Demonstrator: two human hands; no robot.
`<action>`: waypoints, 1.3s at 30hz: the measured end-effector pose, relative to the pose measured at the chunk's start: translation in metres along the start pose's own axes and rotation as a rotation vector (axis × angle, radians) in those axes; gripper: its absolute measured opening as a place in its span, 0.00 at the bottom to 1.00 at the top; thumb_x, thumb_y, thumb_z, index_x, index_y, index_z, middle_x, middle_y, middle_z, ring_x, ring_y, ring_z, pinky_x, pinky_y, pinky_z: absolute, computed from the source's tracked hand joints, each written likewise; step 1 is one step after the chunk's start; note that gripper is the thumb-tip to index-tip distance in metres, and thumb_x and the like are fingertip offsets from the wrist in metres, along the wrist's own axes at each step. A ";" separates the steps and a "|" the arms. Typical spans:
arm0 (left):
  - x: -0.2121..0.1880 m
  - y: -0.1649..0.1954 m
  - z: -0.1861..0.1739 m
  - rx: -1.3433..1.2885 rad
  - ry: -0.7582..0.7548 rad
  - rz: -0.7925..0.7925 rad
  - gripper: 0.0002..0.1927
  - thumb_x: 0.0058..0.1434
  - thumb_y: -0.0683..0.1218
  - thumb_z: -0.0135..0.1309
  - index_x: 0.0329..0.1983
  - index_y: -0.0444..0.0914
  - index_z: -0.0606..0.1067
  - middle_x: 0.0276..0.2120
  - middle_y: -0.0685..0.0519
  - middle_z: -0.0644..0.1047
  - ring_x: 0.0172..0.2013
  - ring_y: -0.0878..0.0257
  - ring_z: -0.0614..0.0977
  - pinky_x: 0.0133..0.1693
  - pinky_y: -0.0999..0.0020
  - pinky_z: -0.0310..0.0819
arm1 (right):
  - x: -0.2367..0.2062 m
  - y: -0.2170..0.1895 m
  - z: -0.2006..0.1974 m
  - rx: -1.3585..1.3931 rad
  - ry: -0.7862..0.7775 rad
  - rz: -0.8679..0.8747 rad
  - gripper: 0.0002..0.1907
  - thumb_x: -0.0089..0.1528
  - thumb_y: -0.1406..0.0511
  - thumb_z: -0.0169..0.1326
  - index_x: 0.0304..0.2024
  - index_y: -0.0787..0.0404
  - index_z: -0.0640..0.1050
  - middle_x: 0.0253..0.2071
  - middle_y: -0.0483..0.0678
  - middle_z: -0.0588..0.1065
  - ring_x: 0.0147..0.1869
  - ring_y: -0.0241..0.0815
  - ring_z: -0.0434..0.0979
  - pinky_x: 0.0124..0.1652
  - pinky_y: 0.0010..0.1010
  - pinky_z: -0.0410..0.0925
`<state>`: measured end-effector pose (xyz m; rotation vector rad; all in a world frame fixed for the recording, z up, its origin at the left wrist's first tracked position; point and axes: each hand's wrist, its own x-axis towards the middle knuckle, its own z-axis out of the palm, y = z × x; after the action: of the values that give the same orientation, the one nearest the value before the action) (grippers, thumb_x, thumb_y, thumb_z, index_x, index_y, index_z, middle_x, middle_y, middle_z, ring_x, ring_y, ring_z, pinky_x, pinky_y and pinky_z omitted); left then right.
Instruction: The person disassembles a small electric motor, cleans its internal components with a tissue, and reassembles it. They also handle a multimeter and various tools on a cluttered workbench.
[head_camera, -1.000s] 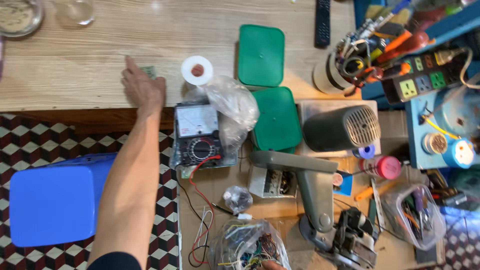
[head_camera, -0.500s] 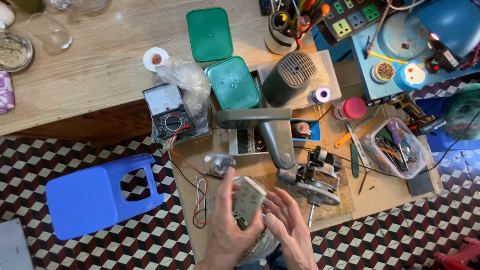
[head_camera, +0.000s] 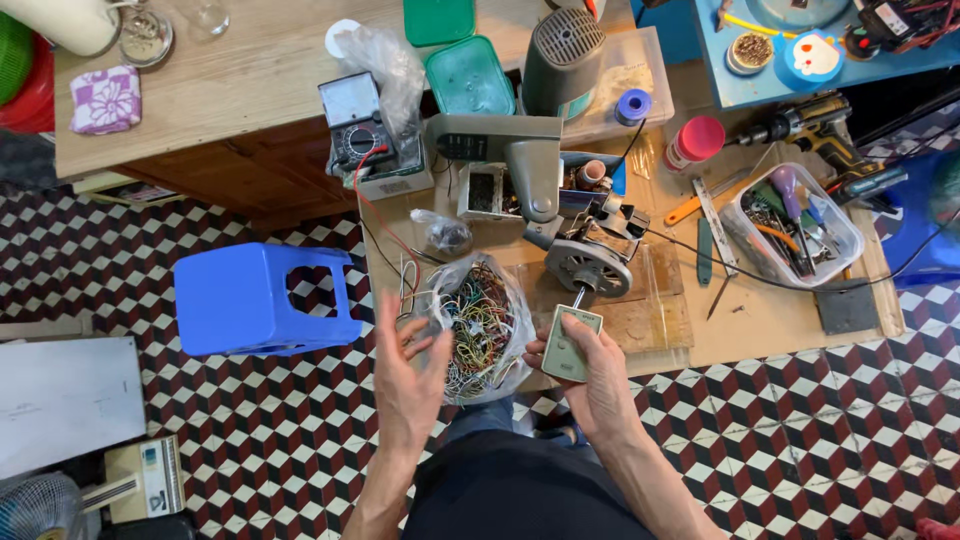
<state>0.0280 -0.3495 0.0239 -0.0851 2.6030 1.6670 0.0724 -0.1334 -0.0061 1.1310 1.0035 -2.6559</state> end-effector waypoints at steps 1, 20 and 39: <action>-0.007 -0.013 -0.006 -0.045 0.049 -0.136 0.47 0.61 0.50 0.56 0.77 0.35 0.45 0.71 0.35 0.57 0.57 0.53 0.78 0.51 0.56 0.82 | 0.001 0.003 -0.005 0.039 0.025 0.035 0.16 0.63 0.60 0.55 0.45 0.67 0.73 0.39 0.55 0.77 0.41 0.49 0.80 0.43 0.41 0.78; -0.085 -0.160 -0.001 0.019 0.142 -0.750 0.48 0.61 0.51 0.55 0.80 0.39 0.45 0.68 0.41 0.69 0.52 0.49 0.83 0.49 0.62 0.78 | -0.029 0.022 -0.059 0.117 0.191 0.166 0.17 0.60 0.60 0.60 0.45 0.65 0.74 0.35 0.53 0.77 0.33 0.44 0.78 0.35 0.34 0.75; -0.079 -0.166 -0.001 0.041 0.085 -0.710 0.48 0.61 0.53 0.54 0.78 0.36 0.46 0.67 0.39 0.68 0.52 0.51 0.83 0.49 0.62 0.80 | -0.037 0.033 -0.037 -0.044 0.101 0.249 0.21 0.60 0.60 0.59 0.47 0.70 0.73 0.37 0.57 0.78 0.32 0.45 0.81 0.33 0.36 0.77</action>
<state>0.1190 -0.4182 -0.1203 -0.9636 2.2383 1.3547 0.1319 -0.1437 -0.0182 1.2980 0.8672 -2.3929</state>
